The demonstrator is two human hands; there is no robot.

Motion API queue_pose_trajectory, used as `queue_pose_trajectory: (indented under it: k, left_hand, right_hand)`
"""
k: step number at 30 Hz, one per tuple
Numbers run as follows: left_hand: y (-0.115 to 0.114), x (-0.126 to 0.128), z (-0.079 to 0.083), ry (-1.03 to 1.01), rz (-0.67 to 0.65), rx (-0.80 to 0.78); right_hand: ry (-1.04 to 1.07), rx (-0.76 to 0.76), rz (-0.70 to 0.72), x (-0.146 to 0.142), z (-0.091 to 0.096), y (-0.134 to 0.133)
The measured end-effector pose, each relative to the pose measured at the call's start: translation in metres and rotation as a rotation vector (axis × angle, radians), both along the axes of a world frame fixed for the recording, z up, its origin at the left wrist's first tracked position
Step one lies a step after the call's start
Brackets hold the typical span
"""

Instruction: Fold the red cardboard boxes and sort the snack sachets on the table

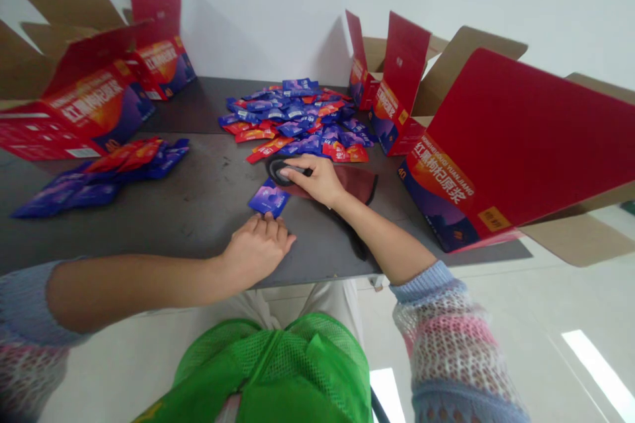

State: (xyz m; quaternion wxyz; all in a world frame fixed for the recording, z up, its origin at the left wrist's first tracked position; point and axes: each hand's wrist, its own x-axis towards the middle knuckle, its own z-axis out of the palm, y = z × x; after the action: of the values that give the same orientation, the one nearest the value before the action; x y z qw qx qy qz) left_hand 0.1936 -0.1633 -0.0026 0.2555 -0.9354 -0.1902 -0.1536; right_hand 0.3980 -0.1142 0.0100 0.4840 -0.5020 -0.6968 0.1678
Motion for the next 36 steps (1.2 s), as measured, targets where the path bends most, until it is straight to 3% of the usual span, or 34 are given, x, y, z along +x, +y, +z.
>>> queue_pose_trajectory:
  k: [4, 8, 11, 15, 21, 28, 31, 36]
  left_hand:
    - [-0.001, -0.001, 0.005, 0.017, -0.007, -0.055]
    - [-0.001, 0.0, 0.009, 0.0, -0.019, -0.055]
    - [-0.001, 0.002, 0.009, 0.0, -0.016, -0.052]
    - [-0.002, 0.002, 0.007, 0.01, 0.001, -0.057]
    - [-0.001, 0.0, 0.006, 0.064, -0.004, -0.005]
    - [0.0, 0.001, 0.0, 0.013, -0.008, 0.048]
    - [0.001, 0.0, -0.001, 0.003, -0.009, 0.038]
    - [0.001, 0.0, 0.004, 0.049, -0.021, 0.051]
  right_hand:
    - [-0.025, -0.037, 0.275, -0.022, 0.001, -0.009]
    - [-0.014, -0.065, 0.309, -0.026, -0.001, -0.008]
    - [-0.278, -0.105, 0.319, -0.026, -0.001, -0.009]
    - [-0.631, -0.193, 0.133, -0.032, 0.003, -0.015]
    - [-0.767, -0.309, -0.181, -0.028, 0.011, -0.012]
    - [-0.78, -0.31, -0.389, 0.019, 0.011, -0.001]
    - [-0.691, -0.19, -0.314, 0.031, 0.009, 0.002]
    - [-0.604, -0.013, 0.07, 0.006, 0.003, -0.005]
